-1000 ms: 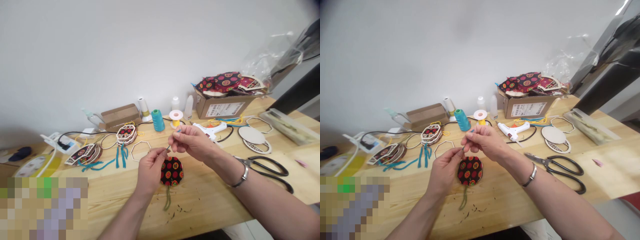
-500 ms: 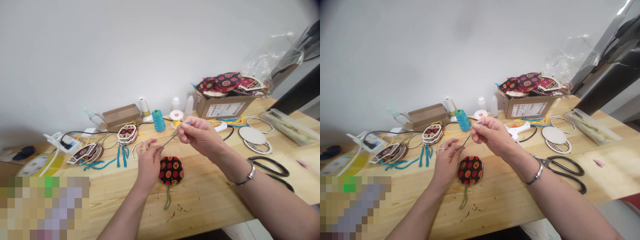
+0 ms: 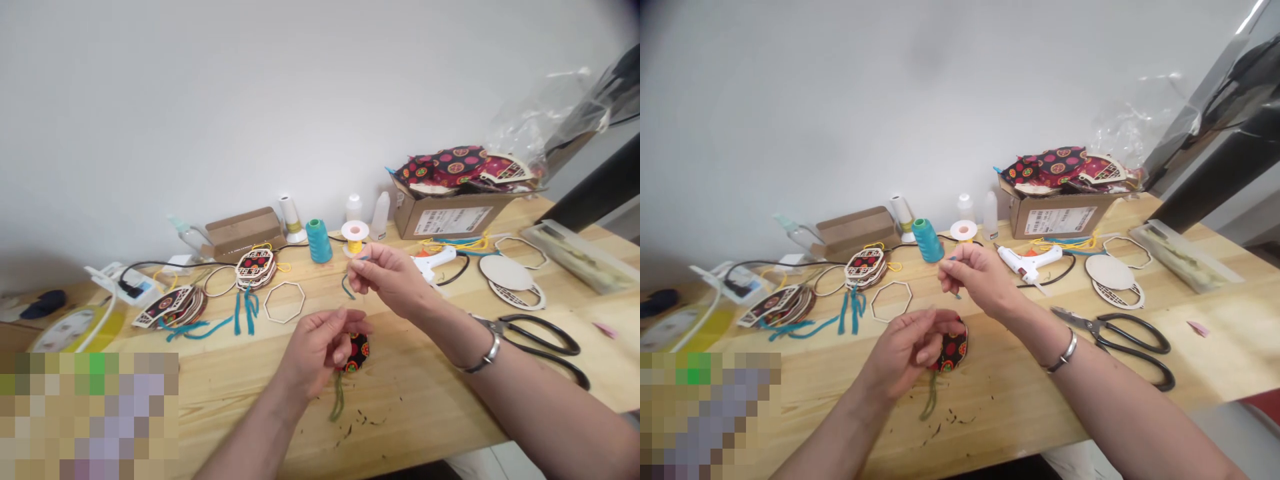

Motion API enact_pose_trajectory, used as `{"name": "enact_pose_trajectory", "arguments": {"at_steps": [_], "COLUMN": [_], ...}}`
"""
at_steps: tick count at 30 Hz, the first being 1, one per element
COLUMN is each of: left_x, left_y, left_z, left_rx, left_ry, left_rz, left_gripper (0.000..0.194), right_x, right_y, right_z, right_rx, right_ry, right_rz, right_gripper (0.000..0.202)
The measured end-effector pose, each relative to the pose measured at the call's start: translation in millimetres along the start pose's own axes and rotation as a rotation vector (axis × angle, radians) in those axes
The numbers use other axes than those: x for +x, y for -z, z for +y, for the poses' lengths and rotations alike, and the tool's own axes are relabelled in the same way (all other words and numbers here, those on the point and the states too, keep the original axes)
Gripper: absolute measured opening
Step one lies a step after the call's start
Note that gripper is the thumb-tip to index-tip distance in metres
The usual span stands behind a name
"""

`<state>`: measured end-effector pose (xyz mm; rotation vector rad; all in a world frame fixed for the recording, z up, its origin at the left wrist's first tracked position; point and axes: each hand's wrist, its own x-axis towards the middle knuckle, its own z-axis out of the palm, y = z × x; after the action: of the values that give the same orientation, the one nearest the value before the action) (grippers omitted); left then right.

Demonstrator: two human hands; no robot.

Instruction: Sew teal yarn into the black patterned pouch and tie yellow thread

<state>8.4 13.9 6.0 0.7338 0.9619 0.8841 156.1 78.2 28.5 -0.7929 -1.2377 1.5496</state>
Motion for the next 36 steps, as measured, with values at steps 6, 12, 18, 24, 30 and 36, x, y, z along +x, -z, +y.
{"name": "enact_pose_trajectory", "arguments": {"at_steps": [6,12,18,24,30,36], "left_x": [4.6,8.7,10.9,12.4,9.1,8.4], "left_y": [3.8,10.7,13.7,13.7,12.8,11.6], "left_z": [5.7,2.6,3.9,5.4,6.0,7.4], "left_rx": [-0.306,-0.273,-0.163,-0.110,-0.146,-0.204], "left_ry": [0.079,-0.002,-0.042,-0.119,-0.091,-0.049], "left_rz": [0.002,0.111,0.237,0.280,0.259,0.212], "left_gripper": [0.019,0.017,0.017,0.020,0.019,0.017], "right_x": [-14.3,-26.1,-30.4,-34.4,-35.9,-36.1], "right_y": [-11.3,-23.5,-24.1,-24.0,-29.2,-32.8], "right_z": [-4.1,-17.1,-17.8,-12.9,-13.9,-3.2], "right_rx": [-0.268,-0.744,-0.910,-0.943,-1.007,-1.019], "right_ry": [-0.054,0.064,0.003,-0.069,-0.105,-0.062], "right_rz": [-0.254,-0.547,-0.757,-0.895,-0.985,-1.053], "right_gripper": [0.013,0.016,0.016,0.011,0.014,0.016]}}
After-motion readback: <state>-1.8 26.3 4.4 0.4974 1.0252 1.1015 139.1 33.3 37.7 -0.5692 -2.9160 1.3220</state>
